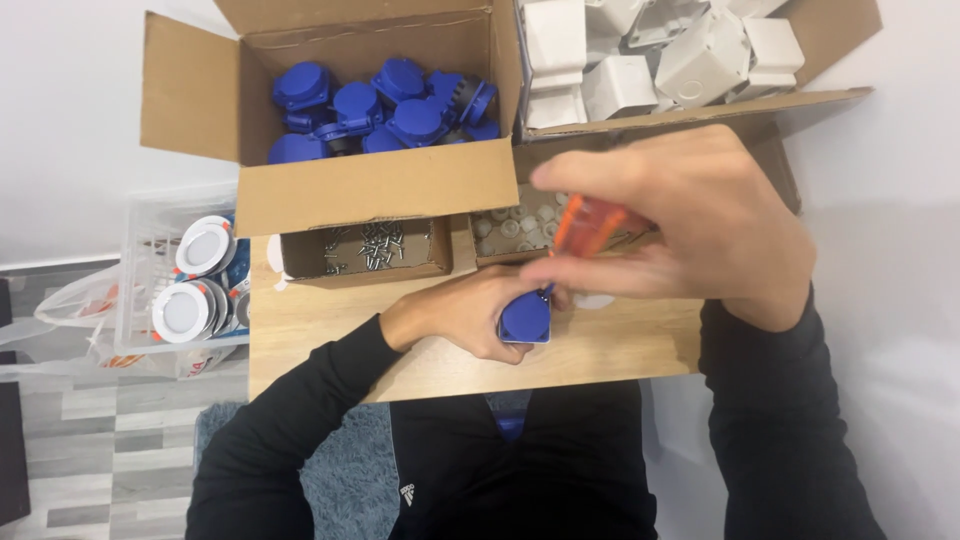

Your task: The person assembles an electrical junction box by placing a blue plastic cover onto a white base. They then use a screwdriver to secure the cover with multiple screws, tightening each one in sequence.

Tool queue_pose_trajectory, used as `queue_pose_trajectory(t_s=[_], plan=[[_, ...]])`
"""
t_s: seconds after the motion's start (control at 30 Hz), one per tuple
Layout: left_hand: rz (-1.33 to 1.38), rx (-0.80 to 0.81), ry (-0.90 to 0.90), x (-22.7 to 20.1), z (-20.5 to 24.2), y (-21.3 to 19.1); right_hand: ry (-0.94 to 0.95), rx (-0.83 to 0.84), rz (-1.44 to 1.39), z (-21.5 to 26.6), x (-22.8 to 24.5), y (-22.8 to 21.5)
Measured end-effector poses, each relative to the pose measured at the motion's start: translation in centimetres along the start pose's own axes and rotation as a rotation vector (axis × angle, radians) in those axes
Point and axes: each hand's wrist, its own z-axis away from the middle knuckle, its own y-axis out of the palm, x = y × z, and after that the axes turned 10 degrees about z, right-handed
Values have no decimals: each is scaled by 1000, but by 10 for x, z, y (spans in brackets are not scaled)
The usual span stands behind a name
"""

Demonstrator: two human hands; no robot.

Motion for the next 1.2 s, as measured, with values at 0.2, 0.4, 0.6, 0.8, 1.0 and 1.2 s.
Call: queue_pose_trajectory(t_s=[0.2, 0.4, 0.6, 0.8, 1.0, 1.2], plan=[[48, -113, 139, 8, 4, 4, -303, 134, -416, 6, -29, -14], [138, -54, 201, 15, 5, 0, -139, 202, -386, 6, -19, -24], [133, -55, 166, 17, 5, 3, -148, -59, -233, 2, -8, -8], [177, -67, 166, 17, 5, 4, -124, -199, -23, 6, -11, 10], [166, -54, 159, 17, 5, 3, -316, 155, -380, 2, -20, -23], [137, -55, 143, 18, 6, 3, -183, 284, -373, 13, -26, -33]])
